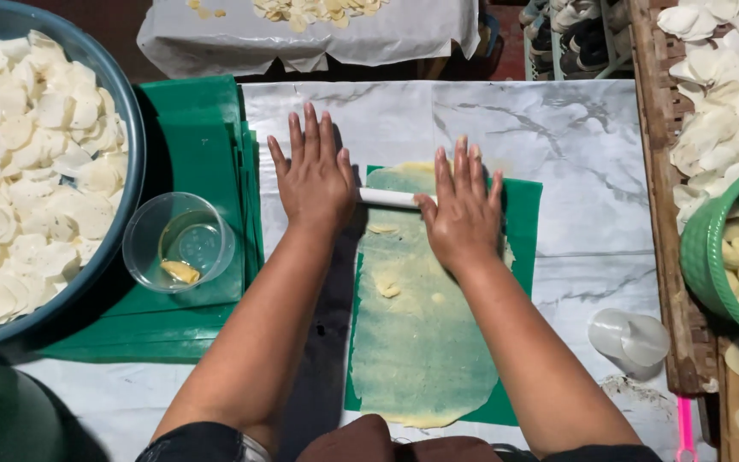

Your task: Flattening small pieces of dough into thin rounds using a PVC pipe as a rolling pin on a flat surface.

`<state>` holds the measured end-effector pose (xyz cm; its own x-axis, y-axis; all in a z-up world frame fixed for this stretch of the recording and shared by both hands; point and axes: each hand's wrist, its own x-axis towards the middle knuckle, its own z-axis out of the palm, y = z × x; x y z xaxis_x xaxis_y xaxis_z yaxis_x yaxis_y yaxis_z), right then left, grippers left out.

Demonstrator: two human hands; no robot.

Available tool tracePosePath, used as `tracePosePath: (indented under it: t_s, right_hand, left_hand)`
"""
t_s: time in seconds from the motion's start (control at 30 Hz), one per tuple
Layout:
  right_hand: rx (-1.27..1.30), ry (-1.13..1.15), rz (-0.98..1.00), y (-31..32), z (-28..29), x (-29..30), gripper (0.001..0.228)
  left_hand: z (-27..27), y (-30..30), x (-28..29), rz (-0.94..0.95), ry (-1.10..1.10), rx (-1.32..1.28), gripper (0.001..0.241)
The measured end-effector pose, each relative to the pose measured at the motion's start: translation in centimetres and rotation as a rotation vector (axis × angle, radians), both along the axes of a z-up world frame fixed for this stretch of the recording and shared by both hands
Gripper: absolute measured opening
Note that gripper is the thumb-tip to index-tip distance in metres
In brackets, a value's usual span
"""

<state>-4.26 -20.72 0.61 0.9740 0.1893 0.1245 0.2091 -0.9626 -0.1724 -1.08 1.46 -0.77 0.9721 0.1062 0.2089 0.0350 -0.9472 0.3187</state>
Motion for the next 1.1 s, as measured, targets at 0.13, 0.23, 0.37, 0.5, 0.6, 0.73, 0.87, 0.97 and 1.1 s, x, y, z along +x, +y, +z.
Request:
tracePosePath:
  t_s: [0.13,0.23,0.37,0.5,0.6,0.73,0.87,0.97,1.1]
  right_hand:
    - [0.090,-0.056,0.103,-0.9,-1.1,-4.2,0.071]
    - [0.221,-0.022,0.138,-0.8,-0.1,-4.7,0.074]
    - [0.045,0.051,-0.027,-0.6,0.2,-1.3,0.058]
    - [0.106,-0.178,0.000,-0.5,-1.8,0.9,0.066]
    - [0.020,-0.143,0.000,-0.4,-1.6,-3.8,0.068]
    - [0.053,-0.053,0.020,-0.7,-1.7,-7.5,0.070]
    - [0.031,-0.067,0.019,-0.3,-1.5,-5.3,0.074]
    - [-0.039,-0.048,-0.044,0.2,-1.0,-1.1,0.069]
    - [-0.014,-0.103,-0.037,0.5,-0.9,0.6,0.067]
  left_hand:
    - [-0.5,0.5,-4.5,-0.060,-0.076,-0.001,0.062]
    - [-0.1,0.7,-5.9,-0.057,-0.039,0.048,0.061]
    - [1.3,0.6,-3.7,-0.003,0.063,0.135,0.069]
    - [-0.1,-0.2,-1.7,-0.106,-0.074,-0.023,0.067]
    - [0.2,-0.7,-5.2,-0.114,0.027,0.000,0.065]
    - [-0.9,-0.3,-8.1,-0.152,-0.010,-0.032,0.065]
    - [-0.4,-0.5,-5.9,-0.112,0.058,-0.009,0.064]
    - [-0.2,-0.5,-2.1,-0.079,0.059,-0.011,0.066]
    - [0.2,-0.4,-1.0,-0.059,0.027,0.003,0.069]
